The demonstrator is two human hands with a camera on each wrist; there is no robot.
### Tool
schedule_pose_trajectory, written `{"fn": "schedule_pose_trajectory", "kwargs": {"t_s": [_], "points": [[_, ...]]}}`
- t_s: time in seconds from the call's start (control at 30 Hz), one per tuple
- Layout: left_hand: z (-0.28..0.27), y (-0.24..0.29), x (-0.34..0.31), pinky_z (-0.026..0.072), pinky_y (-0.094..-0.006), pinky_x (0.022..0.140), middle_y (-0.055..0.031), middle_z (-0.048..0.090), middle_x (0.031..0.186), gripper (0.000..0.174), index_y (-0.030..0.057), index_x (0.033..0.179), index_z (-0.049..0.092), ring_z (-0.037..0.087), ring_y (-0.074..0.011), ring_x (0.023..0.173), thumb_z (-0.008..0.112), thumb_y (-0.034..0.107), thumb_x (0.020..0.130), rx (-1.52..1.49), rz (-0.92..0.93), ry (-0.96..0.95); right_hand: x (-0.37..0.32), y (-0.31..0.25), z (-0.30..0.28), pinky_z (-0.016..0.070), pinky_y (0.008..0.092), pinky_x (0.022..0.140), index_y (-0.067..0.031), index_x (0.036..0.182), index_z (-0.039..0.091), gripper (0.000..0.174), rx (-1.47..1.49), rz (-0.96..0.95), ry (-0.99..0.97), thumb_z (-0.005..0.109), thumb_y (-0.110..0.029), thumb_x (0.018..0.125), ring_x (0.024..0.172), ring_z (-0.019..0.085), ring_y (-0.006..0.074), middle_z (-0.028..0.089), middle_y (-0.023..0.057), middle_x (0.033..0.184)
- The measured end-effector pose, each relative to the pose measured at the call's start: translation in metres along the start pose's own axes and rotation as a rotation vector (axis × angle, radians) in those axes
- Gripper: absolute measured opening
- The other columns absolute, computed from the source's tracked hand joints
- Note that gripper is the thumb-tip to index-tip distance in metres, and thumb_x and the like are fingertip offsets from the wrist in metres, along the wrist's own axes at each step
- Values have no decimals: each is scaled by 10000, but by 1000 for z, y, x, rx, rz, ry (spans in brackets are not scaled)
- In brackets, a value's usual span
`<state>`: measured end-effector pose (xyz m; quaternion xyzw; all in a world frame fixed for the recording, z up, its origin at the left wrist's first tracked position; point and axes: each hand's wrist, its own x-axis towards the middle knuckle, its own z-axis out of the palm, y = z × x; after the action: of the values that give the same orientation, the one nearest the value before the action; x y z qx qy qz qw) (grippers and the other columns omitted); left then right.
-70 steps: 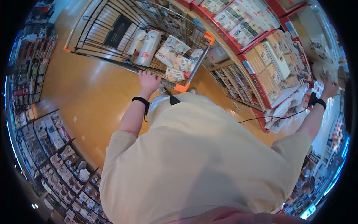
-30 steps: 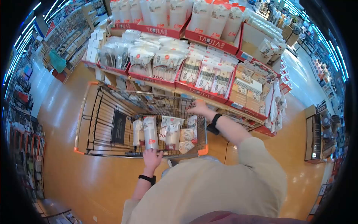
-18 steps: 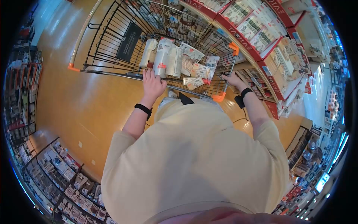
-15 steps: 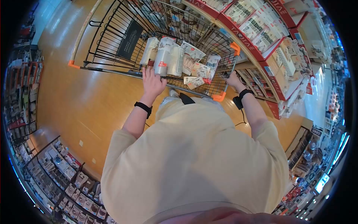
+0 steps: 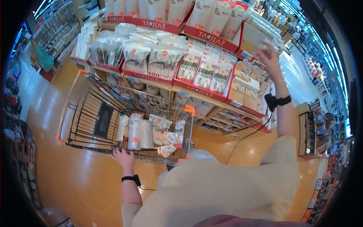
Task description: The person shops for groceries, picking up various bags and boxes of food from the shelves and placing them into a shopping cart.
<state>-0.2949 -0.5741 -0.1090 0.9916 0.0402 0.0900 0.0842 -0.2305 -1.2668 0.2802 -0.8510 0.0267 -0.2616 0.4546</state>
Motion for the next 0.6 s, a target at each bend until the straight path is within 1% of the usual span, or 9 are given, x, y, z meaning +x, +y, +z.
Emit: {"fn": "schedule_pose_trajectory", "kwargs": {"t_s": [0.13,0.2,0.23,0.37,0.43,0.5,0.53,0.57,0.6], "points": [[28,34,-24,134,-680,1152,-305,433,1401,487,24,1049,679,290,-474,1392,716,423,774,1,-103,-40,88,-4,-14,471,398,1003,-104,1463,400,824,-276,-101,198,800,-429,819,1177,582,282,542,167,1350],[19,72,-46,126,-667,1159,-329,388,1440,532,31,1077,682,247,-491,1414,723,469,778,-61,-170,-264,142,20,-7,451,414,1040,-108,1480,383,916,-318,-70,268,823,-486,771,1254,546,327,487,182,1431],[18,89,-60,120,-666,1161,-331,377,1446,550,37,1090,686,236,-497,1417,722,489,779,-92,-177,-280,173,38,-4,415,451,1089,-116,1493,380,978,-361,-259,271,820,-550,736,1340,478,354,451,195,1477],[11,144,-94,127,-626,1176,-330,352,1483,676,54,1196,668,203,-492,1437,632,618,827,-43,-210,-469,278,79,31,385,496,1107,-93,1492,402,1037,-638,-364,310,767,-666,708,1366,444,364,455,219,1474],[0,159,-97,112,-623,1186,-339,334,1488,659,51,1172,685,176,-515,1440,683,592,796,-110,-247,-476,320,81,52,359,545,1116,-77,1490,410,1086,-588,-356,288,718,-745,692,1375,431,366,455,234,1473],[9,167,-89,107,-610,1195,-342,324,1493,658,50,1159,698,151,-526,1447,711,585,775,-151,-250,-453,353,68,61,341,591,1108,-87,1498,406,1125,-875,-335,311,674,-801,672,1380,430,360,460,222,1477],[23,160,-95,109,-599,1200,-342,324,1496,665,50,1158,702,140,-526,1451,713,591,770,-141,-291,-440,375,71,102,332,614,1105,-91,1502,403,1145,-980,-350,272,652,-829,662,1382,430,357,462,217,1479],[28,152,-107,111,-589,1205,-341,324,1499,672,50,1156,706,129,-526,1456,716,596,765,-132,-305,-433,414,99,120,254,696,1096,-149,1510,407,1142,-1063,-343,256,639,-850,639,1388,433,333,491,188,1467],[20,154,-117,115,-580,1208,-335,332,1498,669,51,1149,711,123,-524,1460,716,597,763,-125,-333,-436,407,106,140,246,701,1096,-162,1515,399,1133,-1125,-352,244,655,-832,639,1387,437,336,482,170,1483]]}}
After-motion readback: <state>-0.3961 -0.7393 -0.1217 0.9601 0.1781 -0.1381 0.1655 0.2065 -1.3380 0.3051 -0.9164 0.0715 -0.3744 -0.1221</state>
